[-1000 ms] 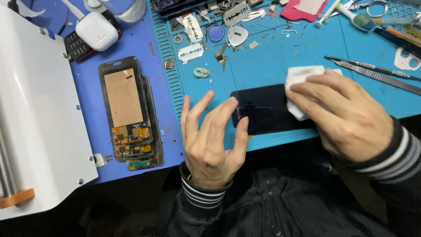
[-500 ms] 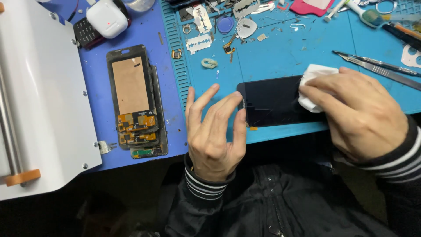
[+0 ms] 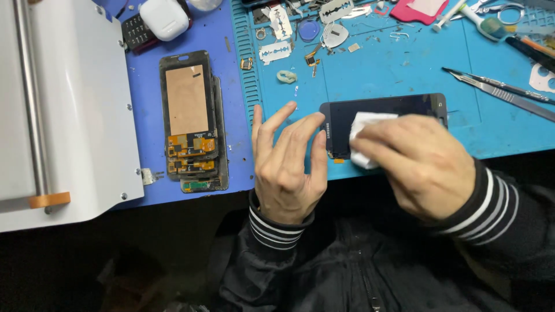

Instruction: The person applies a strip of white tape to a smartphone screen, writes on it with a pencil, and then wipes the screen with a white cloth. They then apply several more strips of white tape across the screen.

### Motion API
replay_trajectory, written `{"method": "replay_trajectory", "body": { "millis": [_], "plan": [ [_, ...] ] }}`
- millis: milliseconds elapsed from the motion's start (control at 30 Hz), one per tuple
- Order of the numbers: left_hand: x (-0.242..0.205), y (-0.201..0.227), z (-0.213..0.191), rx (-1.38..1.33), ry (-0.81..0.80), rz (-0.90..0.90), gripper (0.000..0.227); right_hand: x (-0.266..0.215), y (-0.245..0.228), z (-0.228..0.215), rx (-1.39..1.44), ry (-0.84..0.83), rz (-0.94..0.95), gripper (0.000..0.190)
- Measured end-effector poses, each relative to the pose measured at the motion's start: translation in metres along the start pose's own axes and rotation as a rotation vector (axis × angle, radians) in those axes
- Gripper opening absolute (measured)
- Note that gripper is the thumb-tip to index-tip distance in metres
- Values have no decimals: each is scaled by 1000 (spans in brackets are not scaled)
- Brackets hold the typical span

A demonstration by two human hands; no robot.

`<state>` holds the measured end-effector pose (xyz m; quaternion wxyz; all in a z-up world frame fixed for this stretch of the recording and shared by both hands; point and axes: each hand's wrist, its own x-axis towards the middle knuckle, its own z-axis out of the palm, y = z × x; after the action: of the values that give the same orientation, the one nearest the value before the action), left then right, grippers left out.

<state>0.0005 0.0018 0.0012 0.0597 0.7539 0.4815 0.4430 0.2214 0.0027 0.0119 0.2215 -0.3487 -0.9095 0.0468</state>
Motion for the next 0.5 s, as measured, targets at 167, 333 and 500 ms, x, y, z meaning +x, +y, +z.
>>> {"method": "replay_trajectory", "body": {
  "millis": [167,333,500],
  "plan": [
    [-2,0,0,-3,-8,0,15,-2,8,3,-18,24,1,38],
    [-3,1,0,2,-13,2,15,-7,4,7,-41,21,-14,43],
    [-3,2,0,12,-20,-1,15,-14,0,5,-12,13,-4,43]
  ]
}}
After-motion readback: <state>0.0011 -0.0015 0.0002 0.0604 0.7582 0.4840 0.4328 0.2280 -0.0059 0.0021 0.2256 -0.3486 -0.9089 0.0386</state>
